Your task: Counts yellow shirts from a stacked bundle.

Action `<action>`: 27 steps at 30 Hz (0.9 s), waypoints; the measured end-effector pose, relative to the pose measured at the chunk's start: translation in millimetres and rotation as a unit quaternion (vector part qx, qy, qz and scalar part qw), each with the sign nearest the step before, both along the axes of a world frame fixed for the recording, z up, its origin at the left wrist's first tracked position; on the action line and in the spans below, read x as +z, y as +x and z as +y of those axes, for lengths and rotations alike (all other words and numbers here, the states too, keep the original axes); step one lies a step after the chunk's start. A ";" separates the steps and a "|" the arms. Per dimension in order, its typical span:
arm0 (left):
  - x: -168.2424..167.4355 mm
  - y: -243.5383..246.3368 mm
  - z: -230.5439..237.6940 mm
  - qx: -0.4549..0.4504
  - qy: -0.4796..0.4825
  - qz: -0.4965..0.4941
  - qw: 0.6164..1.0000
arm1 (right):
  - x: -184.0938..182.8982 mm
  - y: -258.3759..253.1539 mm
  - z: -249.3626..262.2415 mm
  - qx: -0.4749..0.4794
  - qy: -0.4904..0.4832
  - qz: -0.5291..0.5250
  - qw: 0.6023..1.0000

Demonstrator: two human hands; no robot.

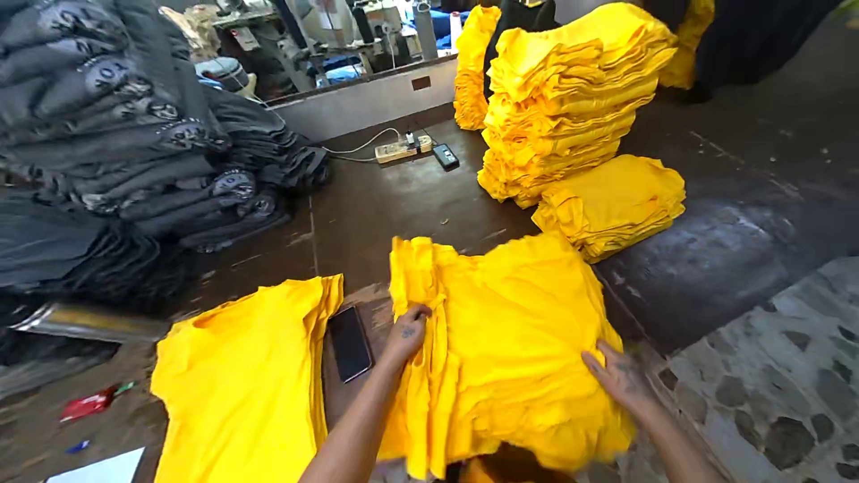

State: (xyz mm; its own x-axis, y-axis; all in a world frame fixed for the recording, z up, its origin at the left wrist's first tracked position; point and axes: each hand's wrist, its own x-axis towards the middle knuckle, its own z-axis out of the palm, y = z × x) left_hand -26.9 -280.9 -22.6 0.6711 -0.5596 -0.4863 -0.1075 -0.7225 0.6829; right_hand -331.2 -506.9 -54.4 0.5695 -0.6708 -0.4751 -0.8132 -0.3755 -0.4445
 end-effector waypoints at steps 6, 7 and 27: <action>-21.3 72.9 -77.4 -0.125 0.026 -0.275 0.953 | 7.9 9.6 109.5 0.056 0.195 0.018 0.979; -17.7 75.5 -83.8 -0.107 -0.014 -0.339 0.934 | 5.9 10.7 124.1 0.103 0.232 0.020 0.967; 14.4 -49.4 56.8 -0.031 -0.028 -0.249 0.968 | -24.1 170.8 99.8 0.418 -0.095 -0.097 0.898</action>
State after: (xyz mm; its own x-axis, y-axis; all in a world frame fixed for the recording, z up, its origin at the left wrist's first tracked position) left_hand -76.3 -224.1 -8.2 0.7793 -0.6216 -0.0788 -0.4750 -0.6681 0.5728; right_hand -160.3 -407.1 -78.5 0.9716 -0.0291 -0.2349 -0.1265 -0.9026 -0.4115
